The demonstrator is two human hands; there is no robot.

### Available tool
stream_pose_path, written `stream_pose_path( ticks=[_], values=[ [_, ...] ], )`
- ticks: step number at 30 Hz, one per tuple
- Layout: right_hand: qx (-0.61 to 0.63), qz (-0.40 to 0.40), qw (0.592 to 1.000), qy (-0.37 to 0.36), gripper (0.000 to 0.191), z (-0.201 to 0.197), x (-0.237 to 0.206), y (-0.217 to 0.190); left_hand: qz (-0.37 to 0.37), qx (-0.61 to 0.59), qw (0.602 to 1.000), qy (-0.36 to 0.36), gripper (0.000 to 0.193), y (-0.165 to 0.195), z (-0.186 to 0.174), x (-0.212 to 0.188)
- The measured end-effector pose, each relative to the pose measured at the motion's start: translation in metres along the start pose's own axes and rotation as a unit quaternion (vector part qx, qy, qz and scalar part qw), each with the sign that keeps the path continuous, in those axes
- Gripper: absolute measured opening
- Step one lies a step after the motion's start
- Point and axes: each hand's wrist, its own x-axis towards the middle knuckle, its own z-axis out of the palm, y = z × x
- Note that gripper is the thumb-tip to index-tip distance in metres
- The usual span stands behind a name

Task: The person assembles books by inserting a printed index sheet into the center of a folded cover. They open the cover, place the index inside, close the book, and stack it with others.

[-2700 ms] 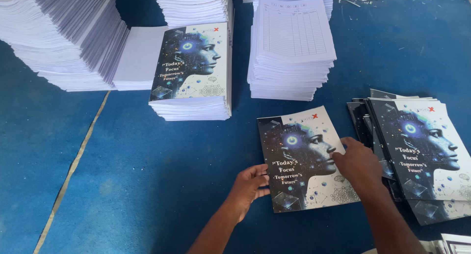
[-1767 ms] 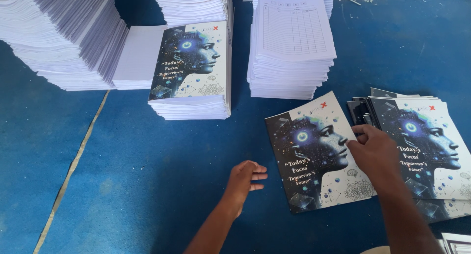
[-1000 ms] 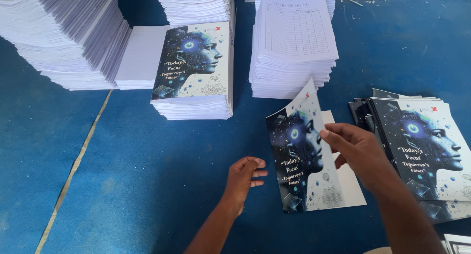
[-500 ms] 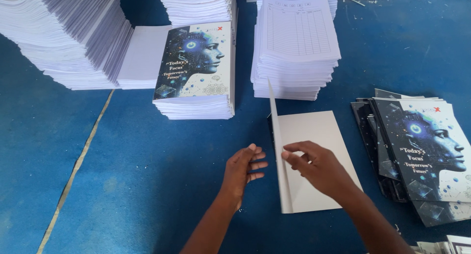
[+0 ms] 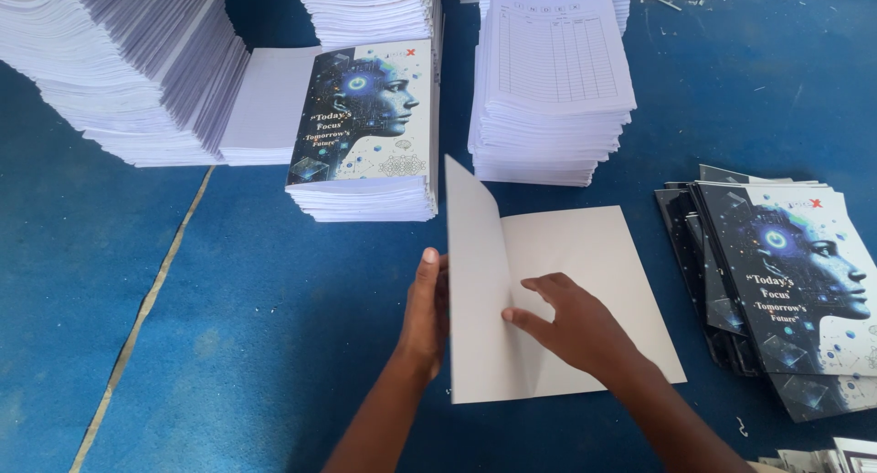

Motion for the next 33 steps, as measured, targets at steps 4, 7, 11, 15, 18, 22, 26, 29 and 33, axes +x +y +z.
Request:
stream_pose_path(
  ticks=[4,7,11,15,18,22,26,29,33],
  values=[
    [-0.068,0.007,0.997,-0.02,0.088,0.013,0.011,0.009,-0.027,0.028,0.997,0.063,0.11,0.003,0.004,0.004],
    [-0.08,0.022,0.996,-0.033,0.097,0.02,0.019,0.017,-0.015,0.023,0.998,0.061,0.111,0.005,0.001,0.003],
    [-0.103,0.06,0.992,-0.048,0.109,0.026,0.029,0.025,-0.024,0.011,0.997,0.067,0.104,0.009,0.002,0.002],
    [-0.102,0.07,0.991,-0.044,0.116,0.026,0.033,0.033,-0.045,-0.014,0.997,0.064,0.098,0.016,0.003,-0.001],
    [-0.125,0.073,0.988,-0.05,0.114,0.023,0.035,0.04,-0.062,-0.016,0.996,0.062,0.098,0.02,0.005,-0.005],
    [-0.123,0.113,0.985,-0.043,0.108,0.012,0.04,0.048,-0.112,-0.005,0.992,0.063,0.102,0.02,0.009,-0.009],
    [-0.109,0.106,0.988,-0.016,0.099,0.003,0.04,0.056,-0.15,0.017,0.987,0.058,0.105,0.012,0.011,-0.009],
    [-0.102,0.119,0.988,-0.009,0.097,0.001,0.039,0.056,-0.164,0.012,0.986,0.043,0.105,0.007,0.006,-0.007],
    [-0.113,0.122,0.986,-0.007,0.099,0.001,0.038,0.054,-0.195,0.009,0.98,0.051,0.102,0.003,0.001,-0.006]
  ],
)
